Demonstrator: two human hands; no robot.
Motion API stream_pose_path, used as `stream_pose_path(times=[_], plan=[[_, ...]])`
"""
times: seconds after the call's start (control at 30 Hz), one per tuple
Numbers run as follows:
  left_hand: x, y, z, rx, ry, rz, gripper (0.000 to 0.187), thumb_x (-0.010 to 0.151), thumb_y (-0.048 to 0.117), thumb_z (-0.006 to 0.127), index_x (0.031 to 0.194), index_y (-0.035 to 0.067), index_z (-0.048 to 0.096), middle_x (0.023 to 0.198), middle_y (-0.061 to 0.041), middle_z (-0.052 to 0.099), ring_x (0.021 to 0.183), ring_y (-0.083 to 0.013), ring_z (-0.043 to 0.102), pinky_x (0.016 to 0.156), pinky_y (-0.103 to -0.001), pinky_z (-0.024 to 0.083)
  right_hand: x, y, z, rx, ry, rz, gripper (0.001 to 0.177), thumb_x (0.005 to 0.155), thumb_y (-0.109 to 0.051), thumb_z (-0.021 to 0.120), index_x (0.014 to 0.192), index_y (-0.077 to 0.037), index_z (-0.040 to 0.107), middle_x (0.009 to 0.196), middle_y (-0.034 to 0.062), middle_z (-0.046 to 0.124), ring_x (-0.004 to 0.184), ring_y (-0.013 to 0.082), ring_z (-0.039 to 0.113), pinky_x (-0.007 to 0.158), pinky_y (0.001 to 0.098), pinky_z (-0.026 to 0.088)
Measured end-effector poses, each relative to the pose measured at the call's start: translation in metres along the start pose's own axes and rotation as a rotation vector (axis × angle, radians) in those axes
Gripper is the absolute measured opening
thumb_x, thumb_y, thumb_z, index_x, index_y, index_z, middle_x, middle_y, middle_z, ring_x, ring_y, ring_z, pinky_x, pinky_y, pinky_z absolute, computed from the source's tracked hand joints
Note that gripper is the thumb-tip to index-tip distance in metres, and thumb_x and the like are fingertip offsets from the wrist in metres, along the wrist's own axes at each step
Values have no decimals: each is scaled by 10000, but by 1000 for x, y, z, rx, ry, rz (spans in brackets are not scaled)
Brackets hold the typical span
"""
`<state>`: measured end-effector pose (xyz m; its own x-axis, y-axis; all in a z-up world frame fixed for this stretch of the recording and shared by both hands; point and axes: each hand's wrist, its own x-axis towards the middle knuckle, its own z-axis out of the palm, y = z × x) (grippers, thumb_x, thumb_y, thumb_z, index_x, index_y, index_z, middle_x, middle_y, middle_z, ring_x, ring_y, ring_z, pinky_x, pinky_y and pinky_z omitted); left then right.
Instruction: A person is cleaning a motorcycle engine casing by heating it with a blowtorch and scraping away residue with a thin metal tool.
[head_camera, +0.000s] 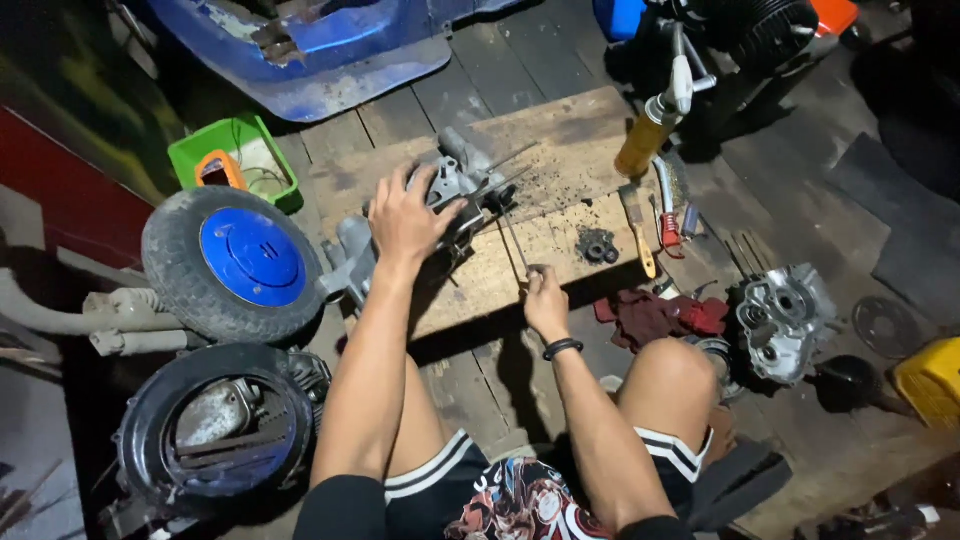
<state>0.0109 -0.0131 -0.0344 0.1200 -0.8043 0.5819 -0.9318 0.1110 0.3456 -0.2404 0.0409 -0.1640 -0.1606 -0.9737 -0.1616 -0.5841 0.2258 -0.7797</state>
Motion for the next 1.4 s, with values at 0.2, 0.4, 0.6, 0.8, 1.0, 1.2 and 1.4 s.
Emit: stream_pose_path(times=[0.2, 0.4, 0.6, 0.8, 1.0, 1.2, 1.4], plan=[[-1, -1, 4, -25, 31, -9, 624, 708, 598, 856, 1226, 290, 696, 1256, -14, 616, 1116, -296, 638, 822, -475, 580, 2, -4, 8, 78, -4, 81, 288, 1058, -267, 456, 1292, -199, 610, 1097, 201, 762, 1131, 462, 672, 958, 575, 537], [-1, -5, 8, -3, 45, -1, 611, 709, 637, 831, 1199, 294, 708, 1260, 7, 630, 1112, -271, 642, 834, -463, 577, 8, 0, 17, 100, -4, 136, 310, 1063, -324, 450, 1309, -223, 609, 1094, 188, 764, 1155, 432, 668, 979, 554, 525], [-4, -9, 14, -5, 71, 10, 589, 741, 630, 834, 1194, 275, 705, 1255, -1, 630, 1111, -270, 645, 841, -451, 571, 17, 12, 44, 343, 26, 130, 348, 1047, -299, 488, 1235, -82, 683, 785, 181, 695, 808, 327, 691, 747, 463, 553], [-4, -7, 10, 5, 78, 15, 602, 734, 656, 819, 1188, 277, 709, 1241, 2, 634, 1083, -269, 659, 819, -456, 581, 4, -36, 61, 793, -89, 343, 275, 1068, -270, 471, 1230, -58, 537, 637, 8, 481, 424, 125, 480, 327, 248, 392], [-1, -8, 4, -29, 68, 13, 598, 739, 645, 822, 1187, 264, 713, 1232, -20, 637, 1066, -291, 667, 816, -466, 584, 12, -28, 90, 874, 44, 369, 216, 1076, -299, 441, 1181, -135, 533, 612, -50, 387, 392, 75, 420, 324, 209, 353], [2, -4, -7, -74, 38, -2, 594, 743, 604, 850, 1197, 244, 719, 1222, -49, 643, 1082, -313, 671, 831, -475, 574, 8, -63, 58, 965, 27, 404, 159, 1070, -314, 437, 1112, -175, 501, 593, -98, 297, 373, 43, 351, 320, 184, 271], [-1, -7, 1, -51, 19, -15, 594, 760, 636, 819, 1209, 262, 717, 1244, -34, 634, 1106, -298, 660, 846, -462, 568, -14, -51, 45, 833, -23, 403, 167, 1044, -268, 472, 1090, -126, 548, 577, -38, 350, 371, 89, 383, 314, 223, 302]])
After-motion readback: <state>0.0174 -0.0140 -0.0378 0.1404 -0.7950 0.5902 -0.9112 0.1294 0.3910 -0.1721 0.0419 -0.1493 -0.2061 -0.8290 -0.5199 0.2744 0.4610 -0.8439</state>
